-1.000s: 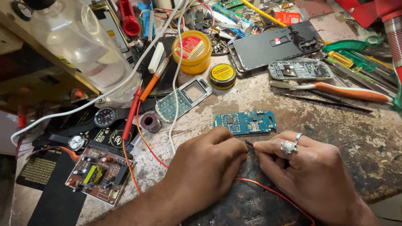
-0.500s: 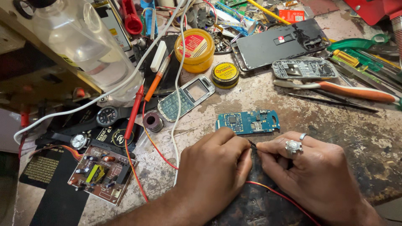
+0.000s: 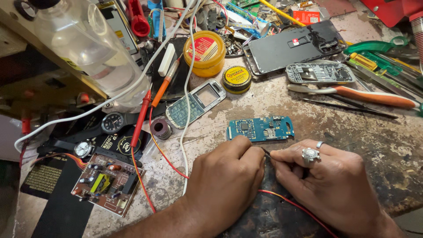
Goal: The person uses a multimeter to test points on a small blue circuit board, then applies flux and solders a wire to the board using a soldering iron. The person retests the board with the multimeter after soldering.
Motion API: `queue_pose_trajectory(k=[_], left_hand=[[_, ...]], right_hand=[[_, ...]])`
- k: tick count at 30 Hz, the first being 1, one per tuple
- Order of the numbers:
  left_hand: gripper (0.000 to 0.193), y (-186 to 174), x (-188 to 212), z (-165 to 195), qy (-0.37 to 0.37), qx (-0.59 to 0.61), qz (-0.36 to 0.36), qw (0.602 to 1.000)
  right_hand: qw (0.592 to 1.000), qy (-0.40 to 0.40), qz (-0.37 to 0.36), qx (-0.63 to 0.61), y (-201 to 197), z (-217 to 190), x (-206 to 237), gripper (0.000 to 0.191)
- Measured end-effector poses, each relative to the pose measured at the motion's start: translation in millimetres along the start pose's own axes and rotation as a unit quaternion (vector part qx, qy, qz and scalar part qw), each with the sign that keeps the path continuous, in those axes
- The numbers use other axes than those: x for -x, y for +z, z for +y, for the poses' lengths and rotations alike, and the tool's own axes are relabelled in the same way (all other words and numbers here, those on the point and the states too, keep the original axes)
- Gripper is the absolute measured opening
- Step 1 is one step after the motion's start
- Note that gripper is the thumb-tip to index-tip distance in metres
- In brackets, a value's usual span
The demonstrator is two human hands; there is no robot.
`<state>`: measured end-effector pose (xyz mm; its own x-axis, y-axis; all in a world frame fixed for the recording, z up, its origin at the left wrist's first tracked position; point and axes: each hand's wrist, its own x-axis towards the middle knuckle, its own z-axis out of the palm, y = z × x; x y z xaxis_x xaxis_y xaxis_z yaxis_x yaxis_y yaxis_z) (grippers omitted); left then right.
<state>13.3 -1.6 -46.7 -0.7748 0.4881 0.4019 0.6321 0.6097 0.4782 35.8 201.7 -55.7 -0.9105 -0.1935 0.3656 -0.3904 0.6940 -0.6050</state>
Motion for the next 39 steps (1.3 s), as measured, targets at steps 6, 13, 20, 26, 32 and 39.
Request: queue_pose_trajectory(k=[6, 13, 20, 26, 32, 39], left_hand=[[0.011, 0.1, 1.0, -0.2, -0.002, -0.004, 0.0, 1.0], [0.011, 0.0, 1.7, -0.9, -0.002, -0.004, 0.004, 1.0], [0.012, 1.3, 2.1, -1.1, -0.003, -0.007, 0.001, 1.0], [0.01, 0.5, 1.8, -0.5, -0.005, -0.004, 0.001, 1.0], [0.01, -1.0, 4.7, -1.0, -0.002, 0.0, -0.004, 1.0], [0.01, -2.8, 6.8, -0.7, 0.0, -0.002, -0.013, 1.0]], right_hand=[[1.0, -0.006, -0.007, -0.014, 0.1, -0.5, 0.2, 0.017], [1.0, -0.006, -0.008, -0.011, 0.3, -1.0, -0.1, 0.018], [1.0, -0.017, -0.023, -0.003, -1.5, -5.9, -3.3, 0.017], [0.999, -0.015, -0.041, -0.003, -5.1, -4.6, -7.5, 0.015], [0.995, 0.031, -0.079, 0.052, -3.0, 0.9, -8.0, 0.015], [0.989, 0.033, -0.097, 0.105, -6.0, -10.2, -13.9, 0.015]])
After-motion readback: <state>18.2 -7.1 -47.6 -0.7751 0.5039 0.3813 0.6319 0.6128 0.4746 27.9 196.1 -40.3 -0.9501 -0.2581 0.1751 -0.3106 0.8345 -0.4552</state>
